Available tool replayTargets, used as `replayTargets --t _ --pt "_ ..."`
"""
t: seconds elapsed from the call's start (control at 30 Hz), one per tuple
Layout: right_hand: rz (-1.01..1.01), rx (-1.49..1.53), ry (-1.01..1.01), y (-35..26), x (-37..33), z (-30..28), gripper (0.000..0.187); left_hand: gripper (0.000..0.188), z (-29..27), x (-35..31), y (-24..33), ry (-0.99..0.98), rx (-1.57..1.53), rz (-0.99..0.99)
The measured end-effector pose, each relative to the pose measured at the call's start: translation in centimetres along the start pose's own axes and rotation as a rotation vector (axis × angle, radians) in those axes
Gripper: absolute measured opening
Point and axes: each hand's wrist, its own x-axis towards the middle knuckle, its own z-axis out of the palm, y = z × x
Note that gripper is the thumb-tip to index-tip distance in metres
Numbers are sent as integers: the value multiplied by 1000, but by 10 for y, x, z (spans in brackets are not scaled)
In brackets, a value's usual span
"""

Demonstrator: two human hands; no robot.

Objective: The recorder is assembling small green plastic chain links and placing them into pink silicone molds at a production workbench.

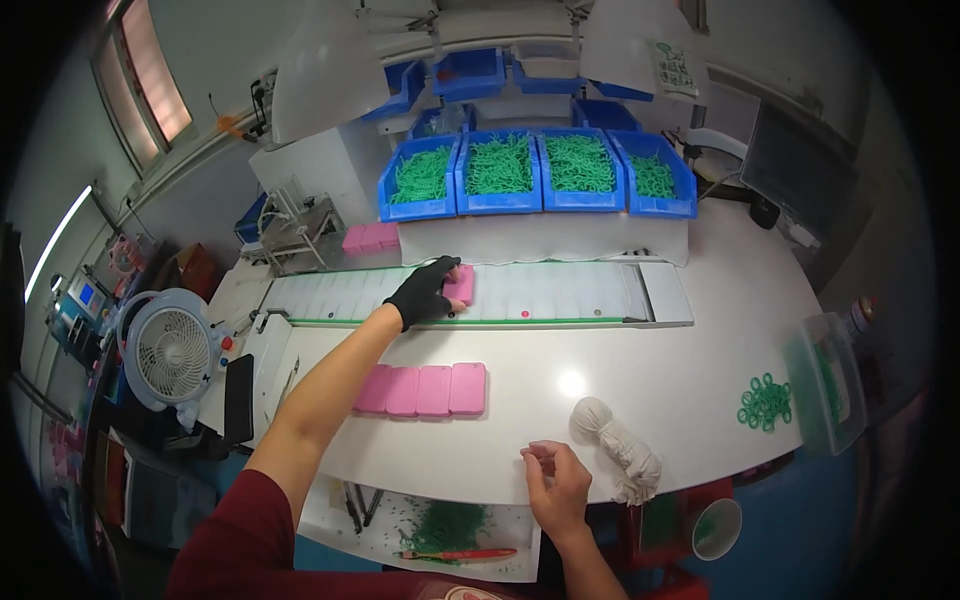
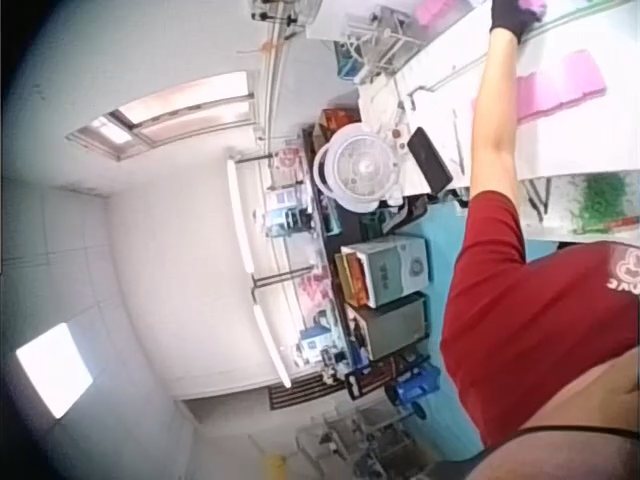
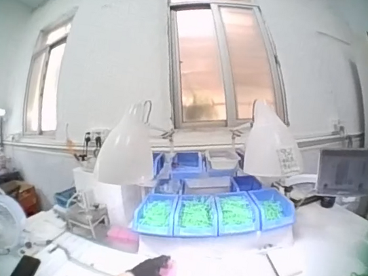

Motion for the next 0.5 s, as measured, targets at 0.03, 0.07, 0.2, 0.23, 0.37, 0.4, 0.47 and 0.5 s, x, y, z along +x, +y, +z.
replayTargets --t 0.03,0.07,0.2,0.23,0.37,0.4,0.47,0.5 --pt "-11 -29 13 0 0 -1 10 70 0 -1 2 -4 64 -34" --pt "-21 -59 27 0 0 -2 8 75 1 -5 0 13 54 -13" --pt "-34 -67 44 3 1 -1 8 76 5 -18 -18 234 240 97" --pt "-47 -58 44 3 3 0 7 71 6 -23 -19 318 283 144" --pt "-56 -20 28 3 9 3 6 37 -9 -65 37 164 134 254" --pt "-44 -33 36 4 8 2 6 35 -4 -76 50 103 118 274" --pt "-50 5 34 4 9 5 8 55 12 -94 66 2 182 230" --pt "-51 -3 41 5 9 4 8 66 20 -100 77 -48 248 200"
